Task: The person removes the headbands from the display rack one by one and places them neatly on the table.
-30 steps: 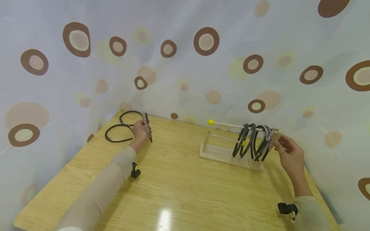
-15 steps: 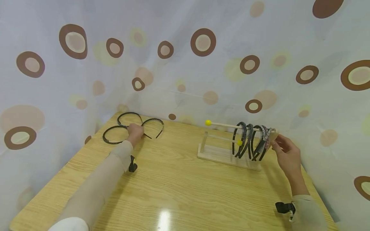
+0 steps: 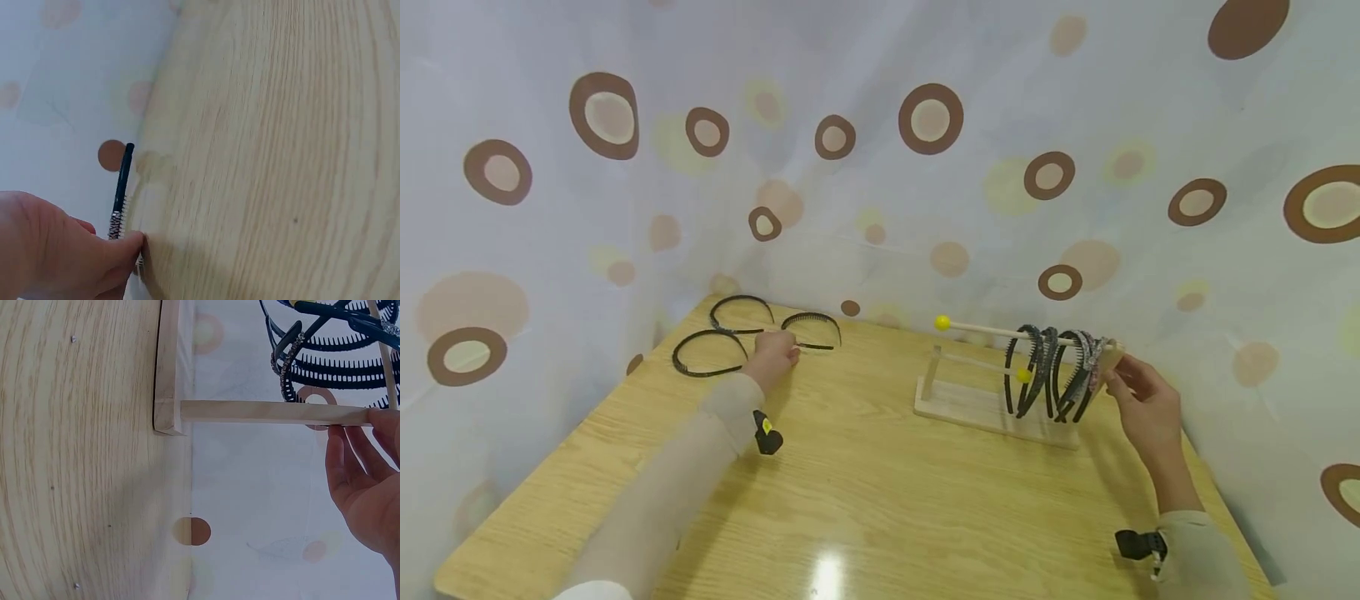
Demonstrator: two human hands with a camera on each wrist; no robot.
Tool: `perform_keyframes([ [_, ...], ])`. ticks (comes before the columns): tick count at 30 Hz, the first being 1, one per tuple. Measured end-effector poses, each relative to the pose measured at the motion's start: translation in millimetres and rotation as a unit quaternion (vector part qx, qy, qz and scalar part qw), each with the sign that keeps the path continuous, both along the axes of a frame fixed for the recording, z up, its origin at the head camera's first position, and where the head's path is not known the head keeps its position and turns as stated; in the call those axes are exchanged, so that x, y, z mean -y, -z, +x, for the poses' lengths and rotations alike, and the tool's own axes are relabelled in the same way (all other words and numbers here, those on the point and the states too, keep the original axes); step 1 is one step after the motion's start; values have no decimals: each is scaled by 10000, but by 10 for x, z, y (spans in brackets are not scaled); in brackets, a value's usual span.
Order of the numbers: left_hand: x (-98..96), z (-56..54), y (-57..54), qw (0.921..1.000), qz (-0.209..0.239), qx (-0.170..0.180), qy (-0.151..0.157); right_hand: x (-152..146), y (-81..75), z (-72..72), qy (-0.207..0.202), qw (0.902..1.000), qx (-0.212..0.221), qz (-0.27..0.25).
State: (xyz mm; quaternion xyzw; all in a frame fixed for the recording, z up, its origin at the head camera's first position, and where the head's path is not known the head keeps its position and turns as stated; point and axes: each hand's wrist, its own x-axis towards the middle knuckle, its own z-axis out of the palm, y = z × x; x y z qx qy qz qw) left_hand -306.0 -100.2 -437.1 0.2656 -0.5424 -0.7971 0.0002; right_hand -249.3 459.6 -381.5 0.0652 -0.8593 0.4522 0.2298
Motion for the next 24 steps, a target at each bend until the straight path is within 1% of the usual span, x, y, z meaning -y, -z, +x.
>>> perform_keyframes([
  [1, -42, -5, 2, 9993, -330, 12, 157, -11, -1, 5, 11, 10000, 15, 0],
  [3, -118, -17, 2, 9936, -1028, 22, 458, -28, -2, 17, 44, 10000, 14, 24],
  [5, -175, -22, -6, 9855, -1548, -25, 702, -46, -4, 31, 78, 10000, 11, 36],
  [7, -215, -18, -18, 9781, -1856, -113, 937, -61, -3, 50, 122, 9999, 17, 49],
  [10, -271, 40, -50, 9736, -1933, -384, 1147, -80, 8, 82, 172, 9998, 54, 53],
  [12, -322, 122, -86, 9678, -2049, -654, 1307, -83, 26, 96, 209, 9998, 59, 50],
  [16, -472, 343, -165, 9547, -2169, -1242, 1618, -43, 56, 75, 140, 9999, -30, -49],
  [19, -654, 518, -256, 9431, -2160, -1634, 1931, 3, 56, 34, 87, 9999, -72, -126],
  [21, -819, 623, -336, 9318, -2173, -1902, 2200, 19, 43, 12, 86, 9999, -89, -118],
  [23, -1011, 710, -413, 9162, -2256, -2179, 2493, 21, 25, -3, 77, 9999, -102, -84],
  [24, -1111, 746, -446, 9071, -2330, -2323, 2625, 20, 14, -6, 50, 9999, -115, -82],
])
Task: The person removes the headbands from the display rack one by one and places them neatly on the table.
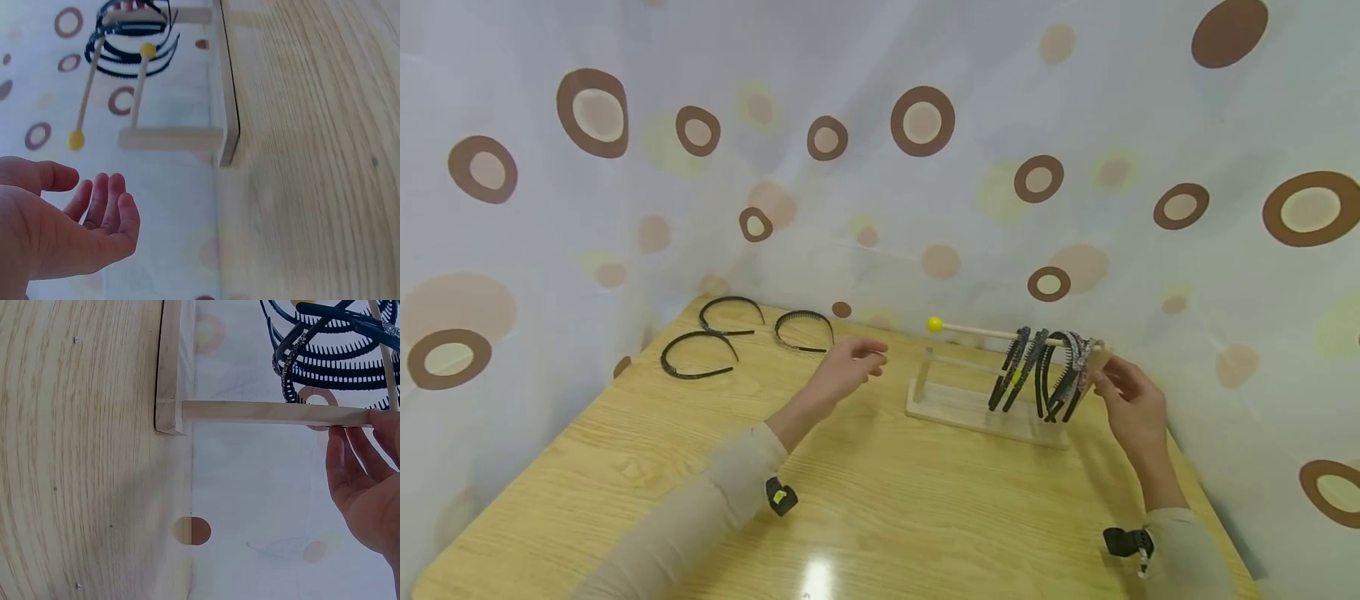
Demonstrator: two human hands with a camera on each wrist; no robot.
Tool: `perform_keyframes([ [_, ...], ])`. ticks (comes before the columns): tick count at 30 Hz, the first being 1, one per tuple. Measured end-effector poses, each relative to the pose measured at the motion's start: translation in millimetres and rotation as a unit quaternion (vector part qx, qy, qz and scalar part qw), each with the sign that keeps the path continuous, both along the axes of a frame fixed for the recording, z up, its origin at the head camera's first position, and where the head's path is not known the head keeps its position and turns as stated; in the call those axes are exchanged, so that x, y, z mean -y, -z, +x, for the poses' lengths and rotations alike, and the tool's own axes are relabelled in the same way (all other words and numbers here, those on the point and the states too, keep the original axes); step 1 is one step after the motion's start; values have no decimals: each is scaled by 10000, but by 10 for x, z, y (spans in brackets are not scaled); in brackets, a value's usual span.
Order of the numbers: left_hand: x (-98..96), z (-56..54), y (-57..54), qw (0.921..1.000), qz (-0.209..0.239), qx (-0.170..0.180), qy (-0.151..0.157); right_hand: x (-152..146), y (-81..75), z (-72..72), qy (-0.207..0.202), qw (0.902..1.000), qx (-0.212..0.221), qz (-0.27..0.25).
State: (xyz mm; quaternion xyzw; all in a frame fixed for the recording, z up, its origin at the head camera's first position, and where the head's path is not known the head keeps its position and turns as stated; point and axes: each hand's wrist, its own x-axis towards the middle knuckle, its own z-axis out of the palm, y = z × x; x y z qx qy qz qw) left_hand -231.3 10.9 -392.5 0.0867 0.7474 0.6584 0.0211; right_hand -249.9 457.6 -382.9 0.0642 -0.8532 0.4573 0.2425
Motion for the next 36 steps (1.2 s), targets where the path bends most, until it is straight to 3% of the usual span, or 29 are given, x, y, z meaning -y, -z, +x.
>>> perform_keyframes([
  [4, -432, 101, -103, 9970, -244, -526, 509, -12, -25, 7, -72, 10000, -7, 12],
  [7, -754, 122, -138, 9943, -279, -780, 672, -21, -23, 6, -50, 10000, 42, 52],
  [11, -1167, 92, -127, 9940, -39, -881, 655, -48, -24, 17, -18, 10000, 62, 56],
  [17, -1604, 57, -42, 9970, 314, -647, 294, -51, -38, 28, -145, 9999, 18, -26],
  [20, -1734, 47, -8, 9967, 359, -727, 97, -53, -48, 32, -160, 9999, 50, 0],
  [27, -1791, 41, 42, 9871, 275, -1495, -510, -15, -49, 21, -225, 9997, 21, -77],
  [32, -1805, 7, 55, 9847, 326, -1566, -697, 65, -180, 134, -319, 9995, -27, -19],
  [36, -1806, -29, 67, 9837, 452, -1578, -738, 19, -158, 121, -234, 9997, -41, 51],
])
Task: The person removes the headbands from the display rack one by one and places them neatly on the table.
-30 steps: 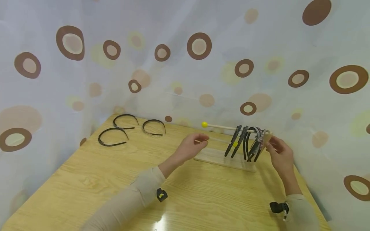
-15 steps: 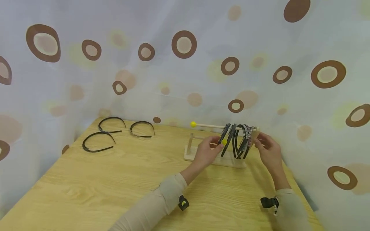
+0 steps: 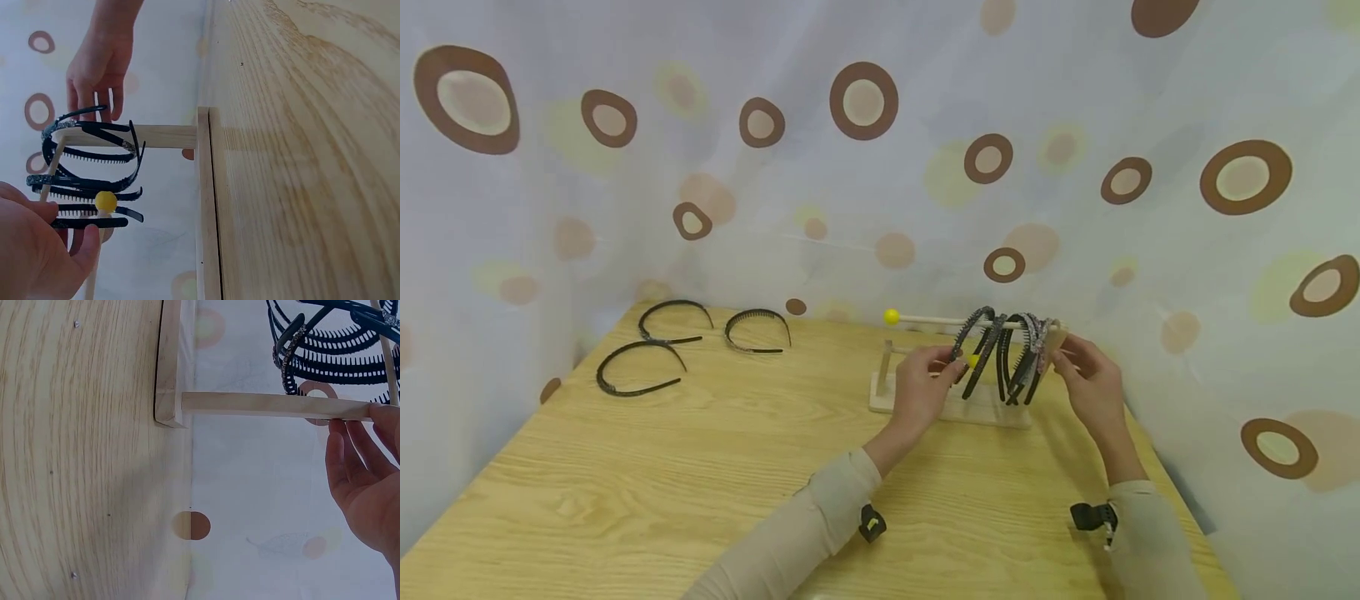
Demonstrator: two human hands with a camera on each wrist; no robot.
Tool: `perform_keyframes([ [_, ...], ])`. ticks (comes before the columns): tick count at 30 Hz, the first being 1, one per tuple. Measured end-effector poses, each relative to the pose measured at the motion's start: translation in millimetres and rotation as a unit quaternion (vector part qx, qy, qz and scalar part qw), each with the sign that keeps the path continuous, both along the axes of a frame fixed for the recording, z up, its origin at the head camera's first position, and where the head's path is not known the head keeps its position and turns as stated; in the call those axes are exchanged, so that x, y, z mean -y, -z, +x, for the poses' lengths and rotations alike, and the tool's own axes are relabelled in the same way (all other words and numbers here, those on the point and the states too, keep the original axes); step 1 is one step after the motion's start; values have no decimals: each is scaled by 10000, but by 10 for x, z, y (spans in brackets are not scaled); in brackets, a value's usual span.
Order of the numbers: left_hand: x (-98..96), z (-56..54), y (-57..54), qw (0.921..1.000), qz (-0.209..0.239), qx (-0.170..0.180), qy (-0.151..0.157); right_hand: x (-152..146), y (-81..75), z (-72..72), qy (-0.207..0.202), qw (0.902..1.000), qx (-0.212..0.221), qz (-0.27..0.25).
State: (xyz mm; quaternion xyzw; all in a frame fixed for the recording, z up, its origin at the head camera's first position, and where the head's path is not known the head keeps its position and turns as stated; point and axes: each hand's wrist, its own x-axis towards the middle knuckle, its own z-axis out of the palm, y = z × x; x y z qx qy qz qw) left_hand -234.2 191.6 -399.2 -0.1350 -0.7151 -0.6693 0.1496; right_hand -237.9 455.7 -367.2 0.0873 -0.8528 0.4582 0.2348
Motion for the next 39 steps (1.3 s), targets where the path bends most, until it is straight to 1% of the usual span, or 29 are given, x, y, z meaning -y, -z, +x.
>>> perform_keyframes([
  [3, 27, -18, -12, 9999, 125, -105, -50, -80, 99, -88, 87, 9999, 30, 40],
  [6, 51, -39, -42, 9992, 302, -250, -125, -91, 112, -93, 116, 9999, 75, 73],
  [8, 68, -58, -74, 9980, 449, -405, -168, -88, 104, -86, 125, 9999, 84, 72],
  [14, 169, -83, -229, 9913, 917, -883, -325, -59, 73, -82, 128, 9999, 26, 2],
  [19, 261, -64, -361, 9855, 1328, -989, -378, -61, 84, -84, 170, 9998, 90, -59],
  [22, 326, -49, -417, 9832, 1409, -1054, -489, -43, 76, -75, 187, 9997, 142, -96],
  [24, 379, -45, -441, 9820, 1404, -1124, -583, -9, 41, -49, 166, 9996, 185, -154],
  [29, 572, -32, -502, 9796, 1418, -1260, -666, 112, -117, 85, 80, 9996, 261, -102],
  [32, 730, -16, -513, 9793, 1389, -1293, -709, 132, -146, 110, 13, 9996, 259, -61],
  [35, 896, -15, -499, 9773, 1431, -1349, -791, 119, -124, 94, -10, 9997, 246, -96],
  [39, 1148, -50, -465, 9715, 1744, -1380, -823, 62, -34, 20, 106, 9996, 232, -131],
])
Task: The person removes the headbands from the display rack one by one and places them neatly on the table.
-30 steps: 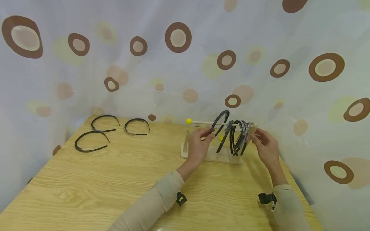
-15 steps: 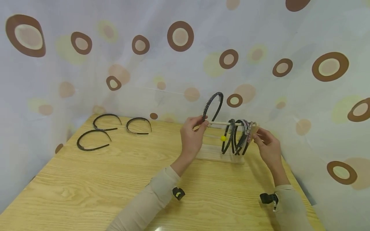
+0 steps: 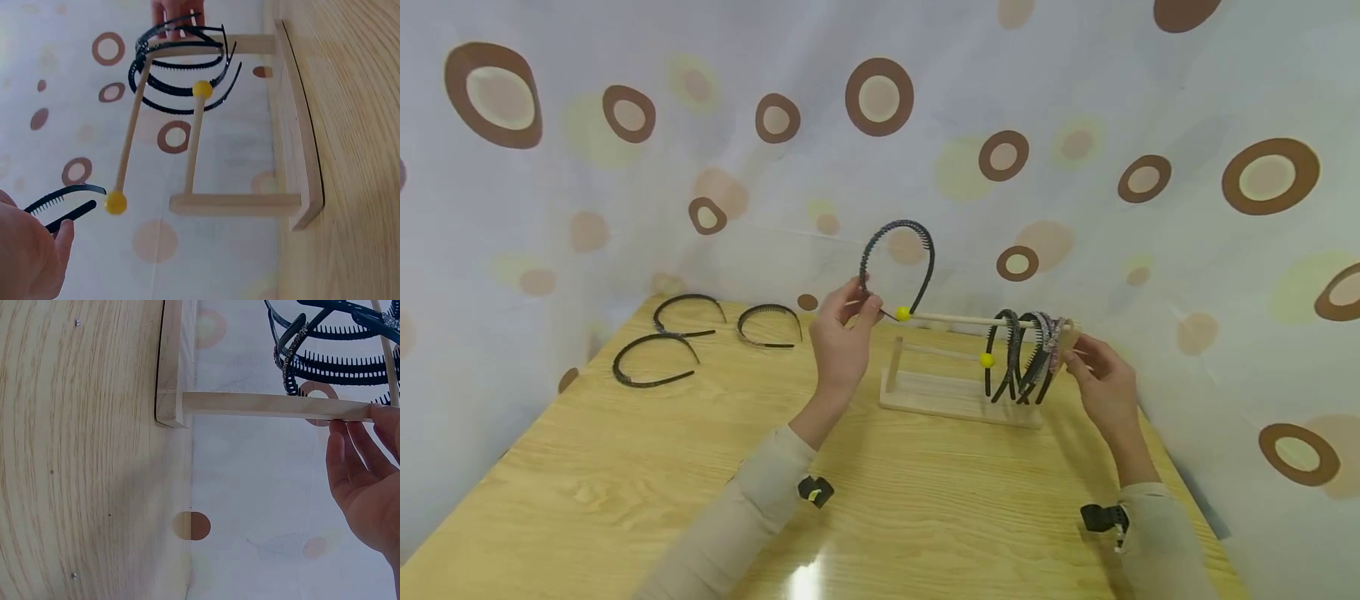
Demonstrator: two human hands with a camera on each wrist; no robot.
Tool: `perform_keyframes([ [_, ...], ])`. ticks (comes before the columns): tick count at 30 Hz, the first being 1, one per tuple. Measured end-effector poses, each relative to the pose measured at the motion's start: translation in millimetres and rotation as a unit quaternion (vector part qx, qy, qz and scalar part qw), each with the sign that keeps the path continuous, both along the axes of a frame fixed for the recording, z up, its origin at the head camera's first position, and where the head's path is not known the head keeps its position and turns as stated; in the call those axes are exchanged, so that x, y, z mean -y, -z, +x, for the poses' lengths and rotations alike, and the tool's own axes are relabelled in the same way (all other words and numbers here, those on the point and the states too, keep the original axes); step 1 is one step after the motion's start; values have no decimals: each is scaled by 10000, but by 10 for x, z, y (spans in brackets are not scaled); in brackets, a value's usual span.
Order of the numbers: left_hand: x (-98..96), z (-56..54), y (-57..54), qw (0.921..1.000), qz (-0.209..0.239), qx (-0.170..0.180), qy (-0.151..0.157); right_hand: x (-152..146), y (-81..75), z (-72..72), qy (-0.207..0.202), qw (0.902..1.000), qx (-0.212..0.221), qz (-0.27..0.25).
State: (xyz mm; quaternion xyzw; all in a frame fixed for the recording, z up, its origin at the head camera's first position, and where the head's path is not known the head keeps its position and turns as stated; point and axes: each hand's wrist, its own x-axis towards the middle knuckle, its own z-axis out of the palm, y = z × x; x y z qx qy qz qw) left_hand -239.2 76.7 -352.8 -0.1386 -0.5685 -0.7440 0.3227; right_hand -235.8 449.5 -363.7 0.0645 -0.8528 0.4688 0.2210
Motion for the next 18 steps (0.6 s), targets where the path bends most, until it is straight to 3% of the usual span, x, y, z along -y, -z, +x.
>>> perform_keyframes([
  [4, 333, -19, 103, 9996, 188, 173, -85, -84, 98, -112, 52, 10000, 3, -14],
  [9, 784, -4, 318, 9927, 645, 1013, -86, -105, 118, -163, 38, 9999, -71, 104],
  [14, 1091, 33, 564, 9656, 1413, 2183, -107, -100, 148, -172, 56, 10000, -40, -54],
  [18, 1243, 89, 725, 9405, 1847, 2839, -285, -44, 156, -143, 79, 9998, -31, -153],
])
